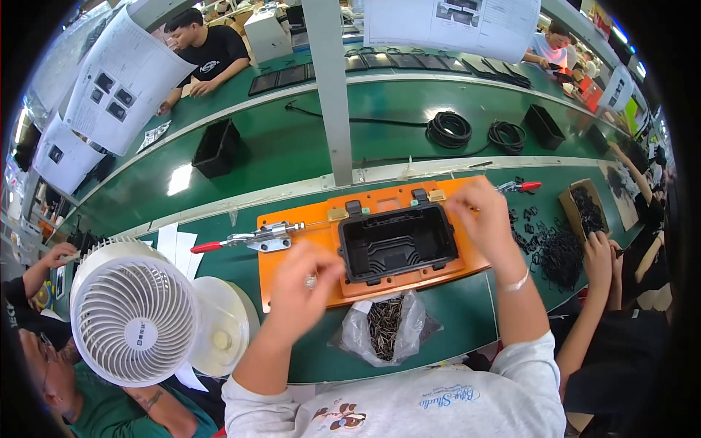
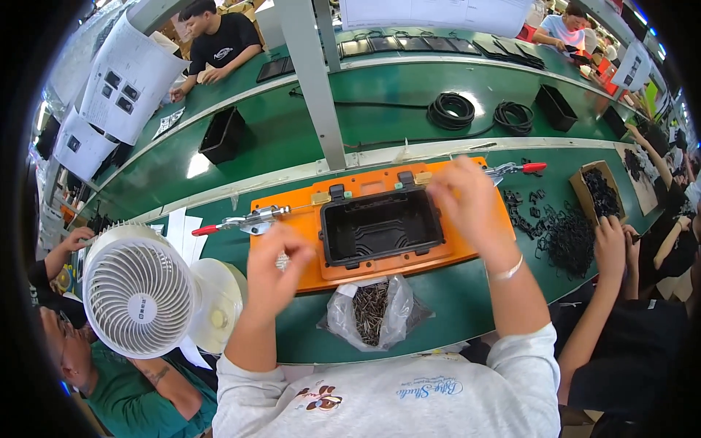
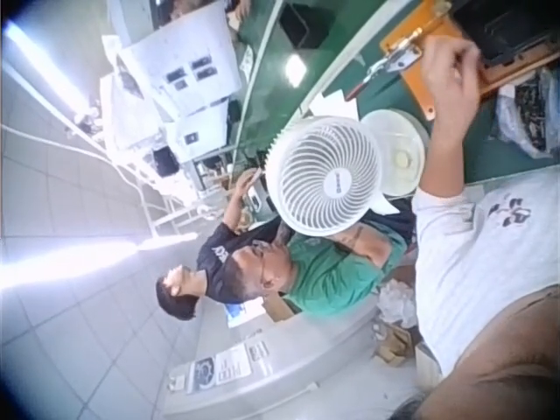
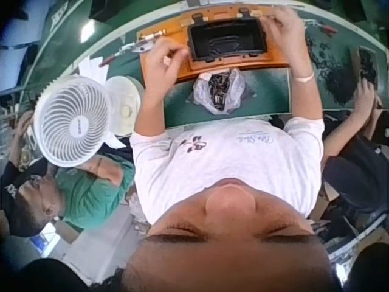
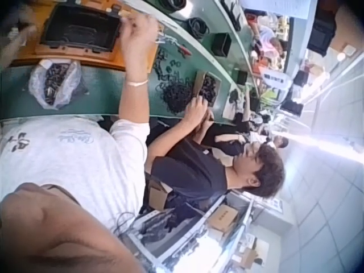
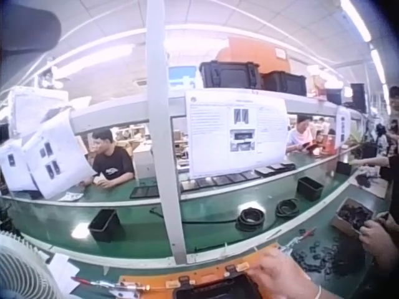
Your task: Assembling black plastic housing components using a manual assembly jig.
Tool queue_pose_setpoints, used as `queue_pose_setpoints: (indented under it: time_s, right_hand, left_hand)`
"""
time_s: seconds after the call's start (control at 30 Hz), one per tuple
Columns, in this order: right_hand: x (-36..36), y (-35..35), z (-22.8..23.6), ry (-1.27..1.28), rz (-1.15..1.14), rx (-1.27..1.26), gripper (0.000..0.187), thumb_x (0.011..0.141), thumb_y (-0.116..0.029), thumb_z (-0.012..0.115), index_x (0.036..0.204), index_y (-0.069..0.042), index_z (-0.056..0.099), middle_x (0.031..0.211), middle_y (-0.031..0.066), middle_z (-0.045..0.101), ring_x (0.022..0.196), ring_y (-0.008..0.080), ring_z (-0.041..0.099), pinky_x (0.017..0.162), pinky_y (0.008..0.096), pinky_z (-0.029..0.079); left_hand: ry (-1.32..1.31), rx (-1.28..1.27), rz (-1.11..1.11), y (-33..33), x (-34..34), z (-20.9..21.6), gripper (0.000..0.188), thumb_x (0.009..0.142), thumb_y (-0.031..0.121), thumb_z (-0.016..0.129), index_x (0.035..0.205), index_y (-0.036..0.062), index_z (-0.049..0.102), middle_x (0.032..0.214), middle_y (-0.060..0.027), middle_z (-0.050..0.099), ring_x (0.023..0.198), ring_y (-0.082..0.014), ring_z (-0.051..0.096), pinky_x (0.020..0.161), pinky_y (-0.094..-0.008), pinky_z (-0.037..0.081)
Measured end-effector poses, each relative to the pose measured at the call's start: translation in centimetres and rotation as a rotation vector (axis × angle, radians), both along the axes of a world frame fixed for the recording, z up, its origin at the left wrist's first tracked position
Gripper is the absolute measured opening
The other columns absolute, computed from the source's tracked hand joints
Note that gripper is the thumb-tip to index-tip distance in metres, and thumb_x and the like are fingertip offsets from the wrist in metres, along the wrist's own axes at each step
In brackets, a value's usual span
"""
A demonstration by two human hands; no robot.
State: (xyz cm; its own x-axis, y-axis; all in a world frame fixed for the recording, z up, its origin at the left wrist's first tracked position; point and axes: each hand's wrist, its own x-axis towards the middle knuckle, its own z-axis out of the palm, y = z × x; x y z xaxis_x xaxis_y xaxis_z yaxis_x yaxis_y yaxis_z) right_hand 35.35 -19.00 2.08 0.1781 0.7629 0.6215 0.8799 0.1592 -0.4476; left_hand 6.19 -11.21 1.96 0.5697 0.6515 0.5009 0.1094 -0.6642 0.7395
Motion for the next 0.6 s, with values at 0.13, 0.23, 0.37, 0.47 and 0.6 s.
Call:
queue_pose_setpoints:
  time_s: [0.13, 0.23, 0.37, 0.47, 0.6]
  right_hand:
    - [2.7, 2.2, -1.6, -0.005, 0.067, -0.123, 0.011, 0.071, 0.004, 0.07, 0.077, -0.001, 0.063, 0.076, 0.0093, 0.056, 0.066, 0.023, 0.056, 0.059, 0.0309, 0.045]
    - [2.8, 2.5, -2.6, -0.016, 0.106, -0.155, 0.015, 0.07, 0.003, 0.072, 0.083, -0.001, 0.064, 0.081, 0.0103, 0.058, 0.07, 0.0237, 0.058, 0.063, 0.0302, 0.047]
    - [2.0, 1.6, -1.9, -0.039, 0.053, -0.05, 0.022, 0.07, 0.003, 0.072, 0.09, 0.0, 0.064, 0.089, 0.0106, 0.06, 0.076, 0.0246, 0.06, 0.067, 0.0296, 0.049]
    - [2.1, 0.1, -1.2, -0.017, 0.05, -0.066, 0.029, 0.069, 0.002, 0.073, 0.097, 0.001, 0.062, 0.094, 0.0113, 0.061, 0.083, 0.0247, 0.061, 0.069, 0.0284, 0.05]
    - [3.0, -1.5, -1.0, 0.066, -0.03, -0.031, 0.03, 0.067, 0.0, 0.075, 0.095, 0.0, 0.063, 0.095, 0.0126, 0.063, 0.083, 0.0273, 0.062, 0.074, 0.0342, 0.05]
  left_hand:
    - [-0.052, 0.017, 0.126, 4.2, 1.9, -0.7, 0.006, 0.078, -0.001, 0.066, 0.079, 0.0003, 0.06, 0.079, -0.0074, 0.056, 0.072, -0.0178, 0.055, 0.061, -0.0279, 0.043]
    - [-0.028, 0.059, 0.205, 5.3, 2.8, -1.4, 0.006, 0.078, -0.002, 0.065, 0.082, 0.0005, 0.062, 0.083, -0.0106, 0.057, 0.075, -0.0239, 0.056, 0.065, -0.0309, 0.045]
    - [0.034, 0.256, 0.253, 6.4, 3.7, -2.6, 0.008, 0.075, 0.0, 0.067, 0.081, 0.0032, 0.063, 0.084, -0.0092, 0.056, 0.08, -0.0269, 0.055, 0.068, -0.0363, 0.043]
    - [0.113, 0.302, 0.276, 6.8, 3.8, -4.0, 0.007, 0.073, 0.003, 0.068, 0.078, 0.0049, 0.063, 0.084, -0.0075, 0.056, 0.083, -0.0275, 0.055, 0.073, -0.0386, 0.04]
    - [0.266, 0.296, 0.291, 6.4, 3.2, -3.9, 0.007, 0.075, 0.008, 0.069, 0.081, 0.0069, 0.066, 0.092, -0.0059, 0.058, 0.091, -0.0262, 0.054, 0.08, -0.0387, 0.037]
